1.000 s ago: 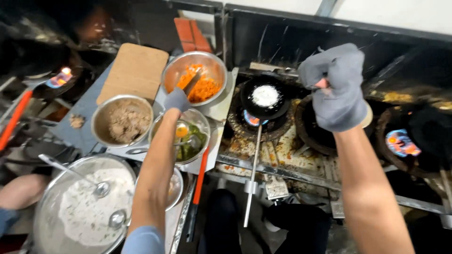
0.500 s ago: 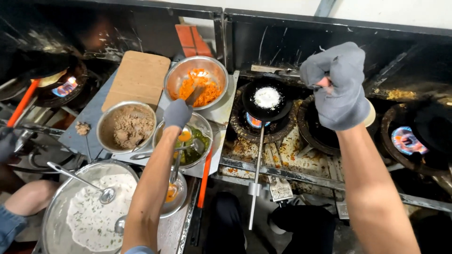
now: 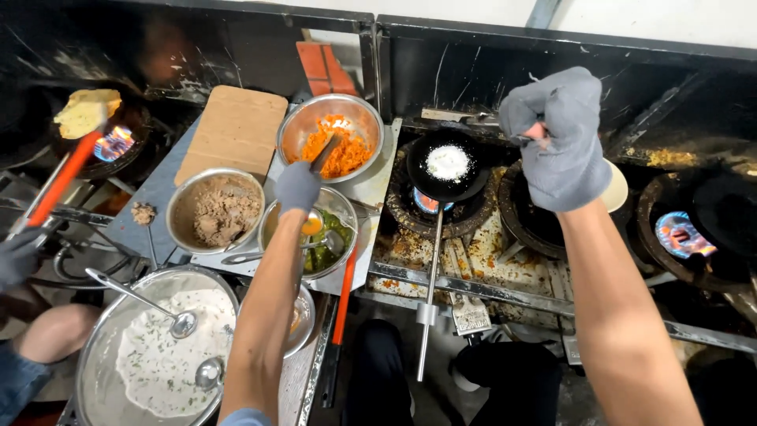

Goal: Cooking and assembling savory pancakes with various toppings on a multi-burner stove in a commercial kitchen.

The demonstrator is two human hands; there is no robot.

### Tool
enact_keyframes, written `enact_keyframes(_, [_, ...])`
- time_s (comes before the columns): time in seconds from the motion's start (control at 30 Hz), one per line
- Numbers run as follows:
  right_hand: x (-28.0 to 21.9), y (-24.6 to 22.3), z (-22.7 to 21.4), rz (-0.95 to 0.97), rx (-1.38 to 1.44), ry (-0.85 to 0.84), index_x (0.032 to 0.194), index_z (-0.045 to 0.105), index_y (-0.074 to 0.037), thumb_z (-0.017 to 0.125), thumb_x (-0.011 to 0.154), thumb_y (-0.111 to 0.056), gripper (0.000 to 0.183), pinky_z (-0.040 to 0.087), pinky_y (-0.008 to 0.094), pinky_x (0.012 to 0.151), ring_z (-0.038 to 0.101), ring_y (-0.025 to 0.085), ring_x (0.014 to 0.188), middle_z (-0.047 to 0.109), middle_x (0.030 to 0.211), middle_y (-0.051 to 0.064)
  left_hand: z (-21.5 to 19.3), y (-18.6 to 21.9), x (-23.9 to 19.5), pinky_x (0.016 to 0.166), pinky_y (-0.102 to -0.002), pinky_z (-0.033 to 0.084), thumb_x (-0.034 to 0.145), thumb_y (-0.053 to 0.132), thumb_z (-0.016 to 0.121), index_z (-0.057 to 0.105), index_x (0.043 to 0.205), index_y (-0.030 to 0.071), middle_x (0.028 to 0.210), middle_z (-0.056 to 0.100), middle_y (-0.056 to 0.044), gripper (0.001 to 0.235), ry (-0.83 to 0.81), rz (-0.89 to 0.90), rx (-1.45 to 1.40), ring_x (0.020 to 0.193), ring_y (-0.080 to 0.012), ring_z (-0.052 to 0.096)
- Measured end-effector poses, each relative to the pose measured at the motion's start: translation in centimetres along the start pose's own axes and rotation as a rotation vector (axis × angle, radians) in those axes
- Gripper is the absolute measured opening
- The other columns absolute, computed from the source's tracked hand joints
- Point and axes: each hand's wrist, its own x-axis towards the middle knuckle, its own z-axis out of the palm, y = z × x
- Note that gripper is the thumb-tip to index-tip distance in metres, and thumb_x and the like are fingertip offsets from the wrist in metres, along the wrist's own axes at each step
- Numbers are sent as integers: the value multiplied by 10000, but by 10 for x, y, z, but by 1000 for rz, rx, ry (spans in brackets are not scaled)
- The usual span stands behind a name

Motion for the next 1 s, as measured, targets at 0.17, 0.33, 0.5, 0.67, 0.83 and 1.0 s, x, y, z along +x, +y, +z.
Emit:
enact_keyframes(0.17, [-9,8,-1,19,-91,98,1023,442,64,620,1137,-394,505,469,288,649,552,192,747,570,927,142,-66,3,-27,752,-512,546,879,338,688,772,963,61,903,727,-232,302,-15,8,-177,857,-429,698])
enact_keyframes(0.33, [16,-14,10,-79,-320,7,850,376,-28,554,1174,-363,499,448,254,529,537,144,592,578,807,97,-81,-5,-40,758,-486,556,910,333,664,776,1107,88,924,722,-239,334,22,110,-355,858,-418,709])
enact_keyframes(0.5, [21,-8,9,-108,-271,-51,807,301,-58,486,1143,-439,541,362,242,467,445,124,508,456,670,45,-71,-5,-48,761,-481,555,901,335,662,779,1107,86,922,728,-238,344,-23,79,-352,853,-411,713])
enact_keyframes(0.67, [30,-13,11,-122,-170,-91,794,272,-64,467,1124,-469,557,293,224,429,372,103,452,366,602,6,-56,-14,-53,777,-485,554,889,328,664,777,1095,63,933,724,-254,354,-29,100,-316,872,-423,709])
enact_keyframes(0.83, [25,-19,15,-105,-205,-71,855,360,-26,485,1181,-424,529,382,261,519,453,159,553,472,695,78,-49,-18,-50,790,-487,554,895,347,662,766,1105,56,927,716,-266,373,-55,71,-342,886,-427,709])
enact_keyframes(1.0, [35,-26,16,-103,-273,-72,845,332,-26,491,1171,-451,559,380,258,505,449,150,532,454,670,67,-56,-8,-56,783,-476,554,887,333,659,773,1106,74,935,725,-246,358,-27,70,-341,886,-419,709])
